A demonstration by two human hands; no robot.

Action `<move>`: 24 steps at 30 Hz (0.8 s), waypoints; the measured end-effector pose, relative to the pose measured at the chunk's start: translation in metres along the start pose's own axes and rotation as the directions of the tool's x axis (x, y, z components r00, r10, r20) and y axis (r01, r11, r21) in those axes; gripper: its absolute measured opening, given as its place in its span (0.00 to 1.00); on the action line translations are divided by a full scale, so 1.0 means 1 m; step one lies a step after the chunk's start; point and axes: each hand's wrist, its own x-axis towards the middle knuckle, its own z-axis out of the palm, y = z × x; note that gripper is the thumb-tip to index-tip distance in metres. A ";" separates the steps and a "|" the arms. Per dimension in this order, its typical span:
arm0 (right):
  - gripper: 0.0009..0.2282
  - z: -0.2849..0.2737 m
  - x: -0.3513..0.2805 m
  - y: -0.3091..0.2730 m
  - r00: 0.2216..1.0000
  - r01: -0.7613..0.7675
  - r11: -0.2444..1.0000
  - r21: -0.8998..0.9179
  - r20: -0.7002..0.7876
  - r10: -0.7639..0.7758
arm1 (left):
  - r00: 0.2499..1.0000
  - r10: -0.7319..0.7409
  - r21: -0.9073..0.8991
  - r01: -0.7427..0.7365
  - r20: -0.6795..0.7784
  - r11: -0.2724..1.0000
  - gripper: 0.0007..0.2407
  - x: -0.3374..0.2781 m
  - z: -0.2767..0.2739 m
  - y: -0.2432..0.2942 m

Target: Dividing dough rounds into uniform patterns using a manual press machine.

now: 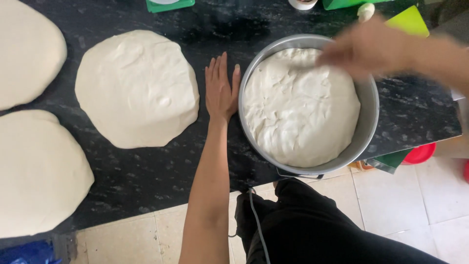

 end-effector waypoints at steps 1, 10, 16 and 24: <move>0.16 0.004 -0.025 -0.013 0.995 0.087 0.995 0.048 0.054 -0.089 | 1.000 -0.003 -0.013 0.003 -0.003 1.000 0.25 0.000 0.000 0.001; 0.15 0.024 -0.055 0.052 0.988 -0.122 0.993 0.001 0.092 0.121 | 0.999 -0.045 -0.144 0.046 0.013 0.989 0.24 -0.001 0.002 -0.006; 0.08 0.004 0.035 0.104 0.786 0.311 0.899 0.308 -0.616 -0.061 | 0.940 -0.320 -0.615 0.324 0.121 0.719 0.26 -0.017 -0.002 -0.011; 0.06 0.031 0.256 0.145 0.386 0.473 0.864 0.175 -0.922 -0.024 | 0.638 -0.718 -0.571 0.711 0.278 0.411 0.26 -0.079 -0.037 0.088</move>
